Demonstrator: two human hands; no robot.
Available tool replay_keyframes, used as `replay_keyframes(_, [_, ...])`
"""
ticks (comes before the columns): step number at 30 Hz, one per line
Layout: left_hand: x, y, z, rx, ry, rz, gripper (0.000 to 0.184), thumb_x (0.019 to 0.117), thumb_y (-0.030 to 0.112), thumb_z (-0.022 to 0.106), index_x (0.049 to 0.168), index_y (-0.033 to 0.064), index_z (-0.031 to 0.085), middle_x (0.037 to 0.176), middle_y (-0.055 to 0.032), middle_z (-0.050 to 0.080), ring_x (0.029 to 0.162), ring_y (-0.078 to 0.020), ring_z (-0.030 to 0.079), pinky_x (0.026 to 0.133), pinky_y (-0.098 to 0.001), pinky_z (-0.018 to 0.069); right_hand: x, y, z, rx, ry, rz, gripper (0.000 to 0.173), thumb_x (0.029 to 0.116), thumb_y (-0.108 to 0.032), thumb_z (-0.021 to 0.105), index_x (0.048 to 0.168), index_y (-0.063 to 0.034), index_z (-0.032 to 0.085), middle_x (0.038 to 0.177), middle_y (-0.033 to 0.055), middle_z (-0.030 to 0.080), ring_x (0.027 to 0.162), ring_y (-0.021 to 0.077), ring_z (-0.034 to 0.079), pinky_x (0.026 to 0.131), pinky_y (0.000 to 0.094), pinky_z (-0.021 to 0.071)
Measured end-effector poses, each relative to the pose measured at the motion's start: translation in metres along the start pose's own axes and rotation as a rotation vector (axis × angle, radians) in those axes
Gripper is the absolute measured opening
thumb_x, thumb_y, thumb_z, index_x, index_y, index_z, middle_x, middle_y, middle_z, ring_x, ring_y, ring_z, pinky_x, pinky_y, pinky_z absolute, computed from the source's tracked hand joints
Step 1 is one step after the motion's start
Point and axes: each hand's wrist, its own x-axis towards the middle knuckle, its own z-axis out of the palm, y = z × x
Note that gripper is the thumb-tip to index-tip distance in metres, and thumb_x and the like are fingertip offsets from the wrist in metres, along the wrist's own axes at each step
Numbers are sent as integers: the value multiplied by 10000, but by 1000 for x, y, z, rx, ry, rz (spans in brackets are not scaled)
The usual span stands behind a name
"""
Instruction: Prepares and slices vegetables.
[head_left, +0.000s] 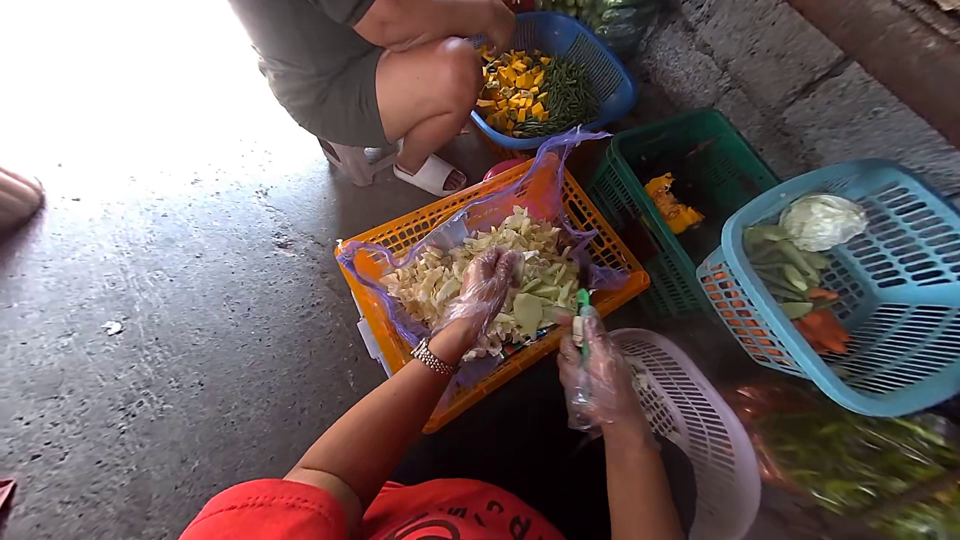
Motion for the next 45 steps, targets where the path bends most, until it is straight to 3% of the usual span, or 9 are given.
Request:
replay_keyframes(4, [10, -3, -5, 253, -79, 58, 351, 1089, 270, 470, 1361, 104, 618, 1346, -221, 569, 1119, -376, 606, 937, -559, 480, -13, 15, -25, -35, 55, -116, 473, 1080, -304, 203, 1205, -61, 588, 707, -83, 558, 468, -2, 425, 436, 160, 400])
replay_keyframes(8, [33, -24, 21, 628, -285, 284, 287, 1011, 104, 571, 1279, 64, 665, 1259, -230, 619, 1101, -380, 641, 945, -554, 525, -19, 25, -28, 27, 97, -158, 490, 1088, -303, 156, 1173, -101, 595, 675, -102, 574, 444, -19, 416, 422, 138, 387])
replay_keyframes(11, [56, -47, 42, 946, -540, 467, 442, 942, 108, 687, 1378, 100, 618, 1344, -197, 609, 1266, -419, 547, 1027, -602, 442, -18, 24, -27, 15, 101, -144, 485, 1086, -289, 157, 1182, -83, 586, 619, -103, 513, 440, -6, 409, 425, 152, 391])
replay_keyframes(14, [65, -43, 53, 1186, -676, 409, 596, 885, 191, 777, 1435, 108, 562, 1378, -214, 568, 1311, -445, 489, 1055, -632, 382, -18, 24, -30, 17, 117, -118, 504, 1084, -289, 147, 1193, -65, 586, 586, -96, 462, 431, 8, 404, 415, 167, 391])
replay_keyframes(19, [69, -32, 47, 1280, -729, 320, 392, 907, 270, 754, 1255, 100, 691, 1375, -209, 563, 1237, -432, 549, 1038, -642, 402, -20, 24, -29, 30, 146, -98, 488, 1091, -283, 149, 1175, -93, 591, 603, -99, 456, 441, 5, 390, 425, 162, 375])
replay_keyframes(24, [54, 3, 7, 871, -632, 114, 312, 1053, 227, 548, 1236, -10, 631, 1172, -240, 661, 1106, -401, 633, 957, -606, 467, -19, 24, -26, -48, 132, -192, 467, 1080, -258, 192, 1152, -76, 616, 637, -112, 505, 467, -15, 408, 452, 150, 389])
replay_keyframes(28, [33, -1, -7, 154, -335, 4, 346, 1110, 277, 393, 1316, 27, 512, 1087, -122, 601, 895, -145, 578, 801, -326, 497, -22, 20, -5, -485, 155, -340, 431, 1088, -211, 314, 1231, 54, 623, 852, 18, 597, 649, 12, 479, 626, 199, 450])
replay_keyframes(31, [16, 3, 1, -216, -173, 2, 331, 1108, 198, 342, 1359, 35, 483, 1004, -52, 581, 768, -67, 566, 692, -228, 501, -24, 18, 19, -590, 144, -338, 389, 1084, -201, 369, 1234, 57, 618, 867, 59, 605, 676, 51, 513, 662, 239, 478])
replay_keyframes(45, [-3, 14, -5, -308, -57, -10, 249, 1104, 186, 380, 1284, 36, 466, 917, -27, 542, 708, -42, 536, 651, -206, 478, -26, 8, 45, -761, 120, -392, 373, 1074, -225, 416, 1175, 58, 637, 800, 57, 607, 664, 51, 538, 650, 223, 475])
